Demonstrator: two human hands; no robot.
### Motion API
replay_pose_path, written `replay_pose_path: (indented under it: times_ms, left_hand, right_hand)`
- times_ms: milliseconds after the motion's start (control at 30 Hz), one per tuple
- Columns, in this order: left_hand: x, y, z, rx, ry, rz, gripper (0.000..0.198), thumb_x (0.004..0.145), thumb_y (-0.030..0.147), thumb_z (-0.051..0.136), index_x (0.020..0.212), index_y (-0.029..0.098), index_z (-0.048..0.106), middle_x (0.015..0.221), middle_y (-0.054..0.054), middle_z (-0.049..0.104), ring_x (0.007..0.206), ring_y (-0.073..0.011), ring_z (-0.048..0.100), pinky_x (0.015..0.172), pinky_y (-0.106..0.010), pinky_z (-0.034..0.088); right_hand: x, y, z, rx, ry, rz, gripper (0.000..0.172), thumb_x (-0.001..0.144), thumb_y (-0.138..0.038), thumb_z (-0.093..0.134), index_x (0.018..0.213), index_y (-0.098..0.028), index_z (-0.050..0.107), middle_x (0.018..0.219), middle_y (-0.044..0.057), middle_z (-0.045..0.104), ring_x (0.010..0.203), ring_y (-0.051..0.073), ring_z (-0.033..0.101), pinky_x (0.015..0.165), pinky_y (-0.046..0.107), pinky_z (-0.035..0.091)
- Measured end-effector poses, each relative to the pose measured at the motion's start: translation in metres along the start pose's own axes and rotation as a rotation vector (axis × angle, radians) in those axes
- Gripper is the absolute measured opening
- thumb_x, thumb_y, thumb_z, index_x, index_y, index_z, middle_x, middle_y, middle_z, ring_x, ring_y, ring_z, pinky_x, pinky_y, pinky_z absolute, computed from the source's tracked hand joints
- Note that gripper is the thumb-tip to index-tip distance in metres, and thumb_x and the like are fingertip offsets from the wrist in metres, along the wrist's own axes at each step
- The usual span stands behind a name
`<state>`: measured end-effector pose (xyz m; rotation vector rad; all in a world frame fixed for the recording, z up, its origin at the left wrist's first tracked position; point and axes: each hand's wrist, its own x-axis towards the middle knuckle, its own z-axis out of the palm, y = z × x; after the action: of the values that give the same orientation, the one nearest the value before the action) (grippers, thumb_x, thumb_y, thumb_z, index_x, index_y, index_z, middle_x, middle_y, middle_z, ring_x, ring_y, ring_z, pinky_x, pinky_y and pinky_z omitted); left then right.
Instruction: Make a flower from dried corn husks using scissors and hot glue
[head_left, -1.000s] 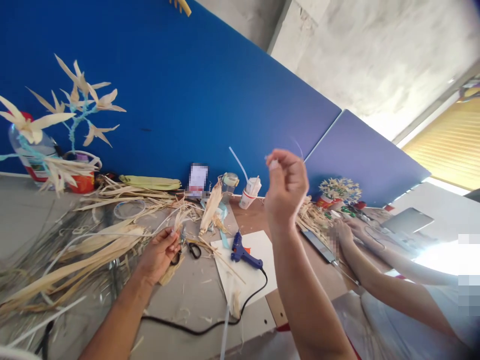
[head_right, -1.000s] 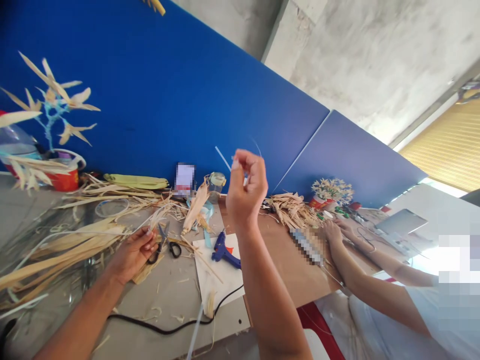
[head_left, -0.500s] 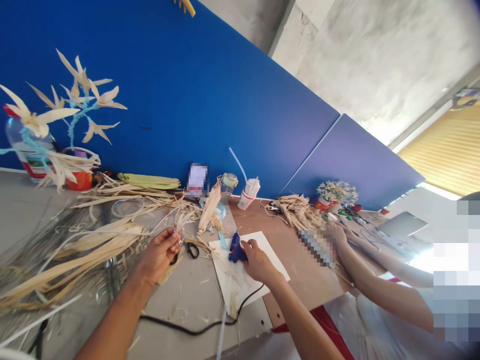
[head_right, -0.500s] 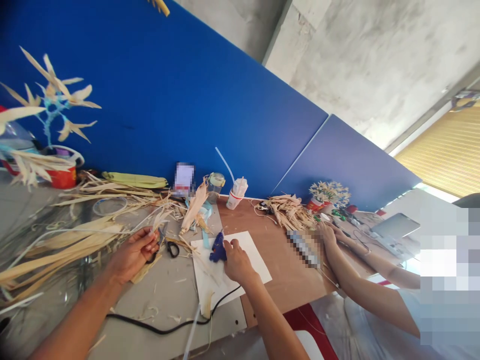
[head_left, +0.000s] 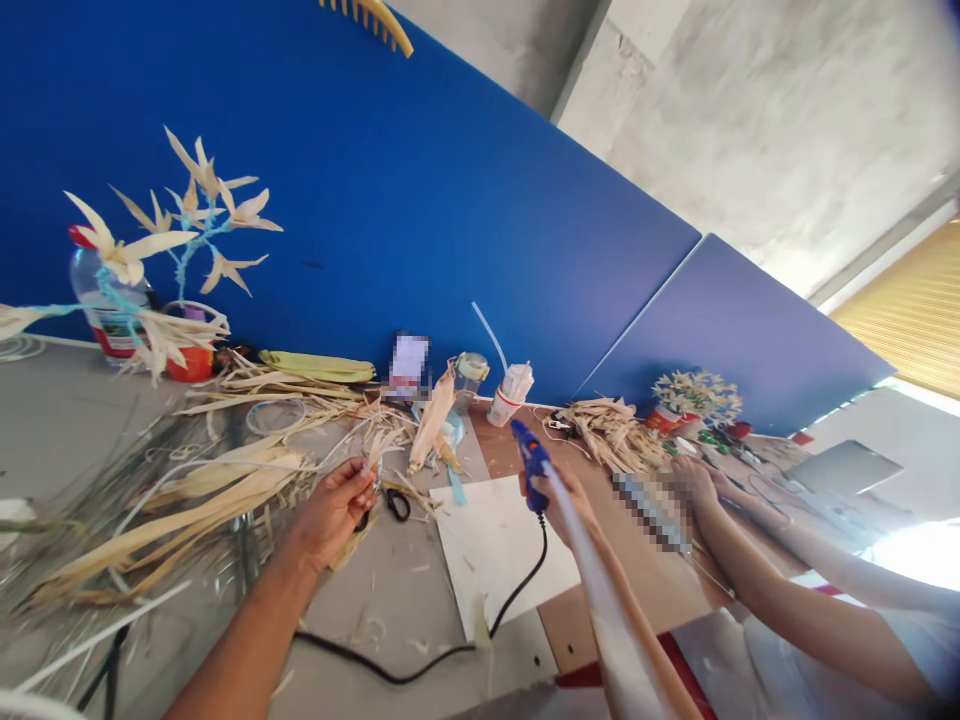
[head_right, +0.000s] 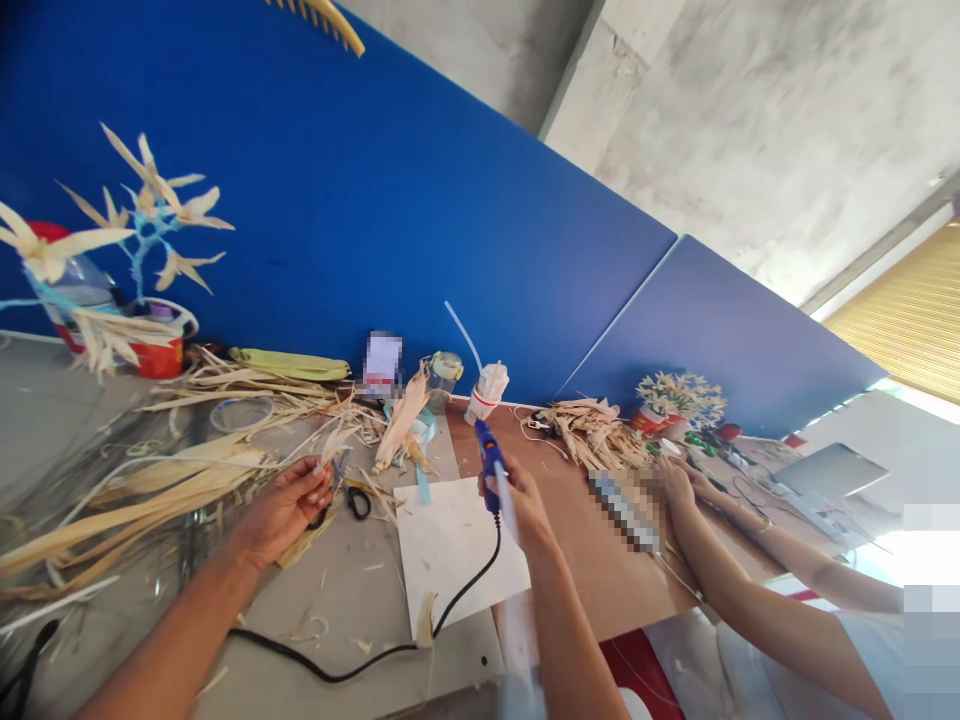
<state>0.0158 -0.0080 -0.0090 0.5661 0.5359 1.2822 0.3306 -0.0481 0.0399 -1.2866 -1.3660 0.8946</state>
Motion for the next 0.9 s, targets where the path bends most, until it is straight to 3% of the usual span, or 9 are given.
replay_pose_path:
  times_ms: [100, 200, 300, 400, 600, 900]
  left_hand:
    - [0.001, -0.001, -0.002, -0.003, -0.002, 0.001, 0.027, 0.058, 0.020, 0.085, 0.072, 0.013, 0.063, 0.063, 0.003, 0.057, 0.045, -0.0018, 0.040, 0.046, -0.015, 0.036]
    - [0.001, -0.002, -0.004, -0.010, -0.006, 0.001, 0.025, 0.060, 0.020, 0.084, 0.073, 0.014, 0.063, 0.064, 0.002, 0.058, 0.045, -0.0020, 0.040, 0.046, -0.016, 0.037]
    - [0.001, 0.000, -0.005, -0.021, 0.011, 0.001, 0.024, 0.061, 0.017, 0.083, 0.074, 0.014, 0.063, 0.064, 0.002, 0.059, 0.045, -0.0023, 0.041, 0.047, -0.016, 0.038]
    - [0.000, 0.003, -0.005, -0.042, 0.049, 0.001, 0.025, 0.059, 0.015, 0.083, 0.074, 0.015, 0.063, 0.063, 0.002, 0.060, 0.045, -0.0028, 0.041, 0.048, -0.016, 0.039]
    - [0.000, 0.008, -0.003, -0.037, 0.109, 0.020, 0.028, 0.055, 0.014, 0.085, 0.073, 0.014, 0.064, 0.063, 0.001, 0.061, 0.046, -0.0035, 0.043, 0.047, -0.016, 0.039]
    - [0.000, 0.006, -0.001, 0.084, 0.099, 0.019, 0.025, 0.060, 0.017, 0.083, 0.074, 0.012, 0.063, 0.060, 0.002, 0.056, 0.046, -0.0031, 0.041, 0.046, -0.015, 0.038]
  right_hand:
    - [0.005, -0.015, 0.005, 0.363, -0.015, 0.024, 0.033, 0.068, -0.037, 0.071, 0.092, -0.018, 0.060, 0.064, -0.001, 0.051, 0.057, 0.012, 0.046, 0.053, 0.025, 0.039]
    - [0.004, -0.025, 0.022, 0.430, -0.117, 0.068, 0.034, 0.071, -0.041, 0.072, 0.092, -0.016, 0.062, 0.060, -0.001, 0.052, 0.055, 0.011, 0.047, 0.052, 0.024, 0.037]
    - [0.001, -0.028, 0.046, 0.376, -0.289, 0.077, 0.036, 0.073, -0.044, 0.071, 0.094, -0.016, 0.063, 0.079, 0.006, 0.062, 0.063, 0.014, 0.056, 0.057, 0.027, 0.041]
    - [-0.001, -0.025, 0.069, 0.294, -0.380, 0.027, 0.035, 0.077, -0.046, 0.067, 0.095, -0.016, 0.063, 0.087, 0.007, 0.063, 0.059, 0.012, 0.054, 0.055, 0.026, 0.039]
    - [-0.003, -0.009, 0.101, 0.143, -0.432, 0.074, 0.035, 0.080, -0.049, 0.061, 0.090, -0.016, 0.060, 0.072, 0.001, 0.056, 0.059, 0.011, 0.048, 0.058, 0.027, 0.041]
    - [-0.005, 0.000, 0.114, -0.002, -0.445, -0.047, 0.023, 0.082, -0.039, 0.060, 0.091, -0.018, 0.059, 0.085, 0.002, 0.060, 0.078, 0.015, 0.054, 0.073, 0.028, 0.046]
